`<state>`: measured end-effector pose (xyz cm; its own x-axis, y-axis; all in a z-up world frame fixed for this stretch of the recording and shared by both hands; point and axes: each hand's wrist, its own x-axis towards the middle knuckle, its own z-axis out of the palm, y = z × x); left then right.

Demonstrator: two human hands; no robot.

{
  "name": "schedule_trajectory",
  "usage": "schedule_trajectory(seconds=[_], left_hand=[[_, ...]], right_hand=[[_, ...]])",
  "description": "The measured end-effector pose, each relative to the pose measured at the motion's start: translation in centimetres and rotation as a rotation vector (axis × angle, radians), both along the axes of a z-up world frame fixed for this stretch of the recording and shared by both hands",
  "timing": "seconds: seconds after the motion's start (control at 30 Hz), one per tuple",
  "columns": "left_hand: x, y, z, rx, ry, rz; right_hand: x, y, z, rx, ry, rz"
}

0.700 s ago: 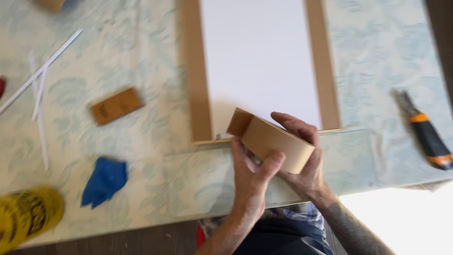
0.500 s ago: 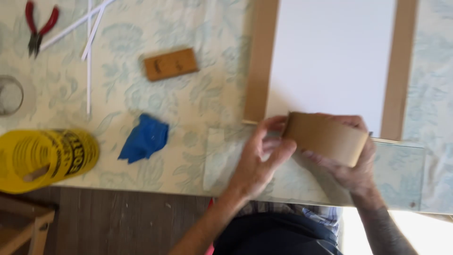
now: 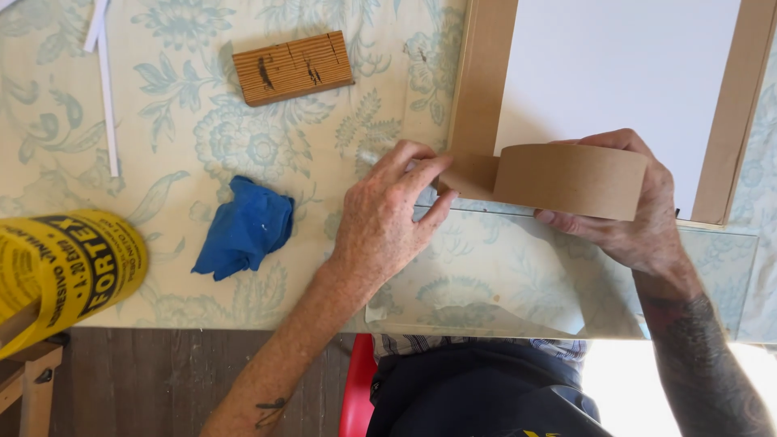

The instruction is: Applying brown paper tape to the edges of a picture frame using glue and a brush

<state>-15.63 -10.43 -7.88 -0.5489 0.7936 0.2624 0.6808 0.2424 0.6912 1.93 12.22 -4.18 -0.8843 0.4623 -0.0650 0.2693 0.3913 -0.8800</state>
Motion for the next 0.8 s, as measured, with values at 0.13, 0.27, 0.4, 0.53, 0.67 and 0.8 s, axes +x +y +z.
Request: schedule_trajectory(seconds=[0.13, 0.27, 0.4, 0.53, 0.67, 0.8], left_hand=[[0.0, 0.3, -0.2, 0.026, 0.059, -0.028], [-0.1, 0.5, -0.2, 0.068, 0.165, -0.021], [-0.1, 0.4, -0.3, 0.146, 0.238, -0.009], [-0.2, 0.4, -0.6, 0.144, 0.243, -0.014], [-0.4, 0.2, -0.3, 0.165, 0.243, -0.03], [-0.5, 0.1, -0.2, 0.165, 0.266, -0.043]], right_hand=[[0.3, 0.1, -0.1, -0.007, 0.009, -0.006], [0.5, 0.1, 0.1, -0.015, -0.022, -0.062], [1.3, 0.1, -0.2, -0.042, -0.041, -0.139], [1.2, 0.1, -0.2, -0.052, -0.033, -0.119], [1.0, -0.2, 0.1, -0.03, -0.051, -0.134], [0.6, -0.6, 0.3, -0.065, -0.019, -0.108]])
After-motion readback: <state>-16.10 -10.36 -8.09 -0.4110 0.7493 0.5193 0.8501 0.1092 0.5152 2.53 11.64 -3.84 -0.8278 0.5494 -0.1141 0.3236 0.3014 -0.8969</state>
